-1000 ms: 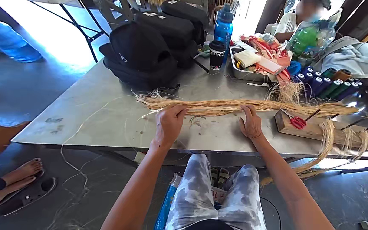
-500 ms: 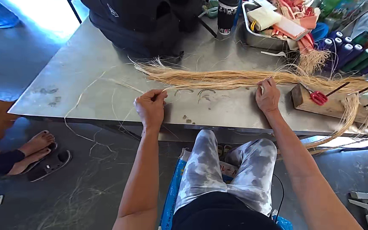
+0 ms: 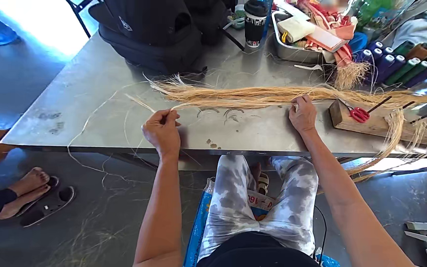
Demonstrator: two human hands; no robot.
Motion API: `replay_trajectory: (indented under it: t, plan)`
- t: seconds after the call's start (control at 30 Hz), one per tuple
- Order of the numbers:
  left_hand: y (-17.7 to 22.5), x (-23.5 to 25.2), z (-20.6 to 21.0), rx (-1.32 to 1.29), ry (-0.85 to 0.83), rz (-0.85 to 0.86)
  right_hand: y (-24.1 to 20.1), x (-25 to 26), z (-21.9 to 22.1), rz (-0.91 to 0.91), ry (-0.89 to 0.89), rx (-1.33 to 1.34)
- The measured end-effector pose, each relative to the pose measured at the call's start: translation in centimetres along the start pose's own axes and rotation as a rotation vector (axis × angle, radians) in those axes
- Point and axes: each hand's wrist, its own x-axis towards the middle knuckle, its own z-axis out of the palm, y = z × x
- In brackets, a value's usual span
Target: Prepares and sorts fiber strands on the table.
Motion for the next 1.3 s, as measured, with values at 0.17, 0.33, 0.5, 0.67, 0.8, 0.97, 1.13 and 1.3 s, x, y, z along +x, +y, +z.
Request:
replay_trajectory:
  t: [0.17, 0.33, 0.5, 0.67, 0.8, 0.97, 1.13, 1.3]
  plan:
    - [-0.6, 0.0, 0.3, -0.233, 0.181, 0.006, 0.0, -0.1, 0.2, 0.016, 0.007, -0.002]
    - [-0.6, 0.0, 0.3, -0.323, 0.255, 0.015, 0.0, -0.1, 0.3, -0.004, 0.027, 0.005]
    - [0.0, -0.4, -0.9, -0.229, 0.172, 0.118, 0.4, -0.5, 0.3, -0.116, 0.051, 0.058]
    - [-0.5, -0.3, -6.8, 0.185, -0.034, 0.428, -0.4, -2.7, -1.5, -0.215, 0.030, 0.128]
    - [-1.6, 0.8, -9.2, 0.390, -0.163, 0.563, -1.4, -8.2, -2.7, -0.170, 0.156, 0.266]
    - [-4.0, 1.7, -10.6, 0.441, -0.244, 0.538, 1.4, -11.0, -4.3, -0.006, 0.197, 0.356]
    - [-4.9, 3.3, -10.8, 0.434, -0.321, 0.507, 2.4, -8.8, -7.2, 0.252, -0.037, 0.241]
    - [-4.5, 5.1, -9.8, 0.433, -0.325, 0.461, 1.0, -5.6, -11.6, 0.431, -0.559, 0.043]
